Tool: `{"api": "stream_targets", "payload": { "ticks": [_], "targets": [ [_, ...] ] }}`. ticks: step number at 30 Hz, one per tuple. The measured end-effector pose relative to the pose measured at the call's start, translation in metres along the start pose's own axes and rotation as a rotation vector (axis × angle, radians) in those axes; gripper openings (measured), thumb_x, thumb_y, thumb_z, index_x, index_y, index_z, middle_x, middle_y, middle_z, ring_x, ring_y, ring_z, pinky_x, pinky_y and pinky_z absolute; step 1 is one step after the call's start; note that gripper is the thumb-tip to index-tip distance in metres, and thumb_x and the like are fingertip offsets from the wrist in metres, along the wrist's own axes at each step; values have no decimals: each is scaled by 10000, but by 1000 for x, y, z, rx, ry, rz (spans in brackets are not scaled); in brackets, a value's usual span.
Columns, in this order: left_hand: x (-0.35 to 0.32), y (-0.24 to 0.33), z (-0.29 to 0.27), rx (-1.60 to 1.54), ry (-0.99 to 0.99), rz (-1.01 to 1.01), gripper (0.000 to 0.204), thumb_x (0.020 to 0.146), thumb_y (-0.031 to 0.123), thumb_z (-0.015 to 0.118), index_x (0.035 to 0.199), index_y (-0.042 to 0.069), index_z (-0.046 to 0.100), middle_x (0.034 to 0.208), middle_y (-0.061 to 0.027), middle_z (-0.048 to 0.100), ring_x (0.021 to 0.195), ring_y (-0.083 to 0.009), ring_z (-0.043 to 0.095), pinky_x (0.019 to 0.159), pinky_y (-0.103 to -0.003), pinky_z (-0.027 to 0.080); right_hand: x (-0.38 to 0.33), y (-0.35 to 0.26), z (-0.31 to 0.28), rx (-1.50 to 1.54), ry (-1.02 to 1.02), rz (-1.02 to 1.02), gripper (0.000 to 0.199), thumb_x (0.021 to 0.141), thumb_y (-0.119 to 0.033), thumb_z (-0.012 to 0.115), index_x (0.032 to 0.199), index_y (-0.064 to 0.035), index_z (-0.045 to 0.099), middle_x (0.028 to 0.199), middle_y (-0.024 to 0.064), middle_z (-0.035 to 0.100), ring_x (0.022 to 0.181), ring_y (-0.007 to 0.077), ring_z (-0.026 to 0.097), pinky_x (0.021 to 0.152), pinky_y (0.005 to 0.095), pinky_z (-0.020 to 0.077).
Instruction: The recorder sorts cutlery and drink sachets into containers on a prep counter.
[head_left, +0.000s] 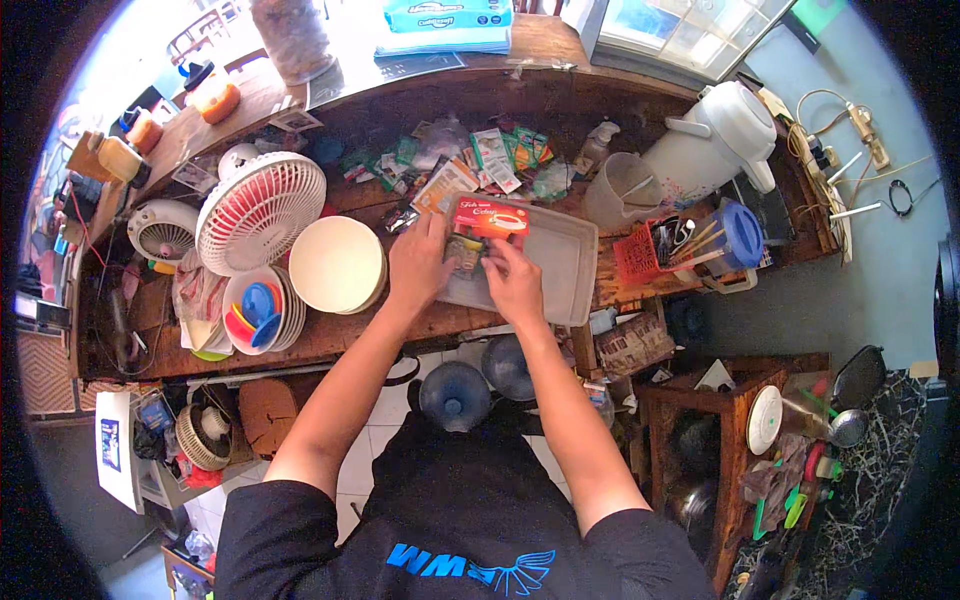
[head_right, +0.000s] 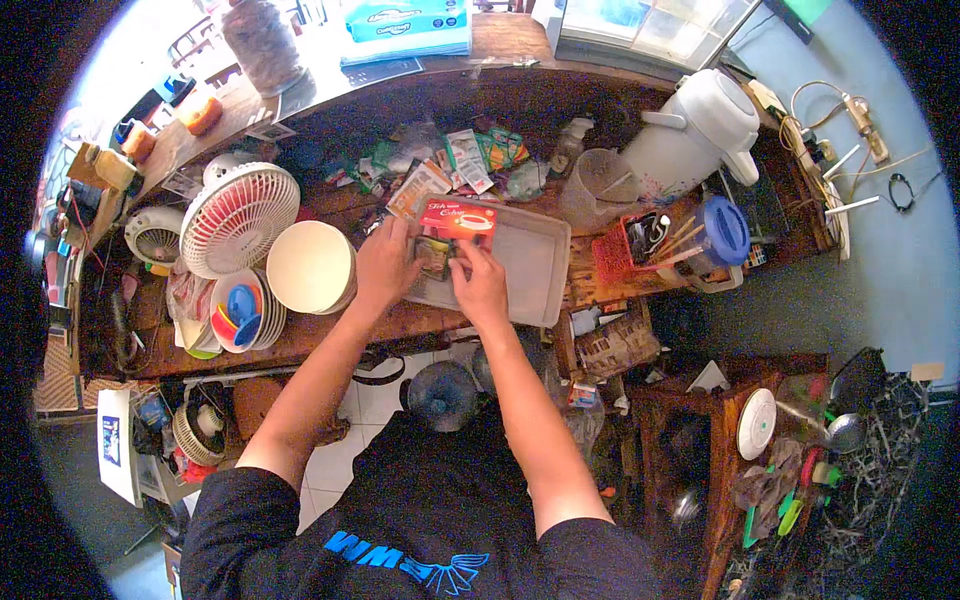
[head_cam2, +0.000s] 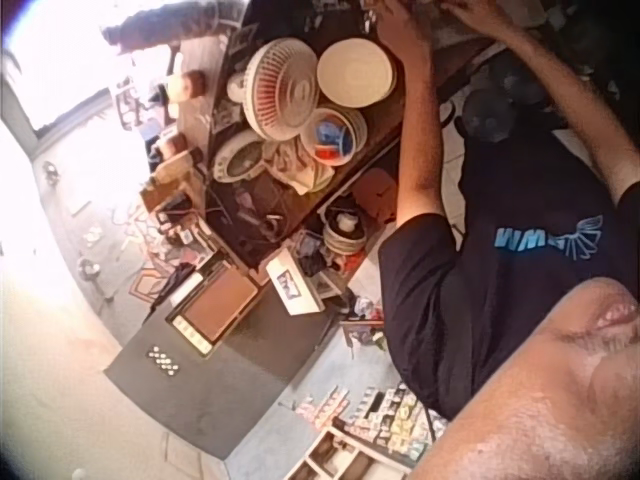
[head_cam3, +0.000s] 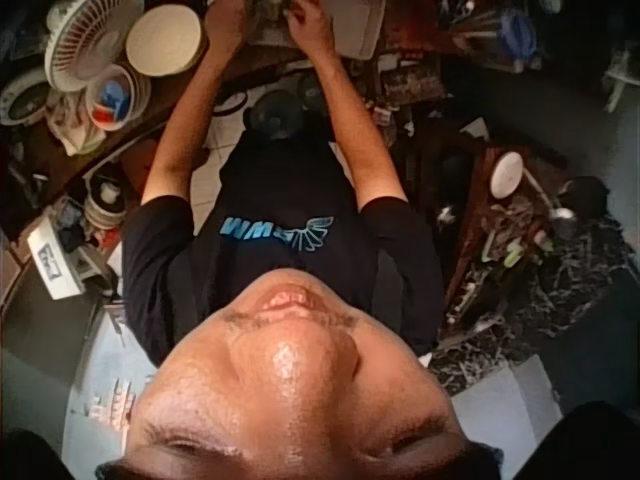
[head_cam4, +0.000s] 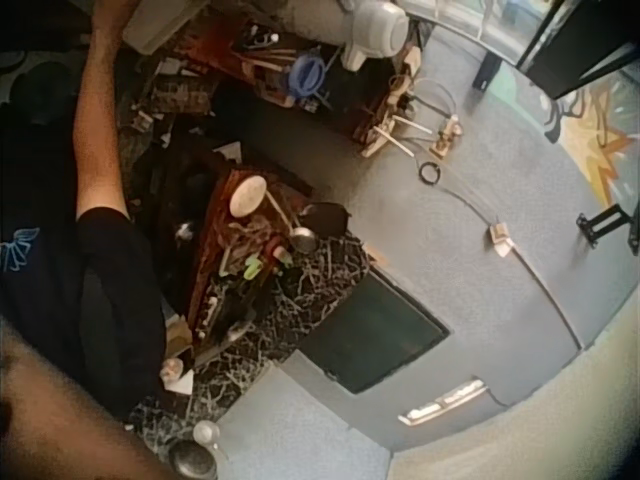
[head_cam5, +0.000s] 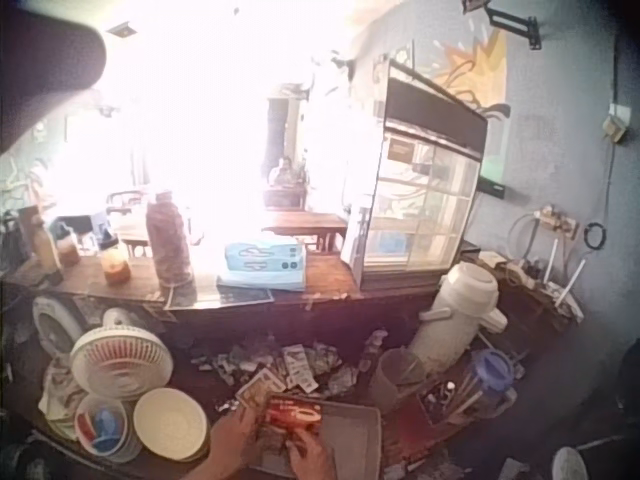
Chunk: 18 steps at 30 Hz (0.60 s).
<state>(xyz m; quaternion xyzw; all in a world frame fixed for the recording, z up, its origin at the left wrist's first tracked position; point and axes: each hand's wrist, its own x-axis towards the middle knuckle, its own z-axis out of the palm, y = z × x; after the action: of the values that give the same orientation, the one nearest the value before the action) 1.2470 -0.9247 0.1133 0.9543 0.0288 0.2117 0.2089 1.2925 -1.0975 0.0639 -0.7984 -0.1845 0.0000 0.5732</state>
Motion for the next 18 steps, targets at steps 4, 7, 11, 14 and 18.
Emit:
{"api": "stream_targets", "payload": {
  "ticks": [4, 7, 11, 14, 18],
  "targets": [
    [1, -4, 3, 43, 5, -12, 397, 689, 115, 800, 996, 97, 549, 1000, -104, 584, 926, -340, 629, 743, -455, 503, -13, 0, -2, 156, -7, 51, 425, 868, 31, 690, 1280, 2, 595, 1165, 189, 686, 1111, 272, 704, 855, 366, 578],
    [-3, -6, 1, 89, 17, 97, 330, 715, 122, 769, 970, 104, 560, 983, -105, 594, 885, -360, 630, 715, -478, 509, -20, -1, -4, 182, 24, 46, 426, 857, 34, 699, 1268, 11, 591, 1205, 190, 673, 1132, 276, 697, 878, 369, 575],
    [7, -8, -5, -49, -2, 39, 226, 728, 83, 715, 903, 93, 572, 897, -133, 590, 870, -367, 627, 711, -492, 500, -21, -7, -16, -22, -1, 32, 387, 851, -31, 737, 1218, -1, 617, 1166, 183, 686, 1064, 288, 717, 867, 384, 567],
    [52, -24, -5, -118, 105, -268, 195, 783, 129, 660, 964, 74, 611, 941, -164, 644, 931, -368, 644, 780, -497, 516, -18, -16, -30, -164, 9, 90, 283, 873, -135, 748, 1128, -39, 674, 1010, 153, 722, 916, 293, 733, 783, 386, 562],
    [123, -66, 11, 18, -209, -587, 315, 819, 204, 672, 1114, 92, 670, 1150, -177, 694, 1100, -369, 666, 860, -471, 554, -8, -30, -45, -208, -67, 137, 202, 897, -222, 736, 1028, -69, 714, 849, 120, 723, 771, 277, 716, 699, 376, 545]
  ]
}}
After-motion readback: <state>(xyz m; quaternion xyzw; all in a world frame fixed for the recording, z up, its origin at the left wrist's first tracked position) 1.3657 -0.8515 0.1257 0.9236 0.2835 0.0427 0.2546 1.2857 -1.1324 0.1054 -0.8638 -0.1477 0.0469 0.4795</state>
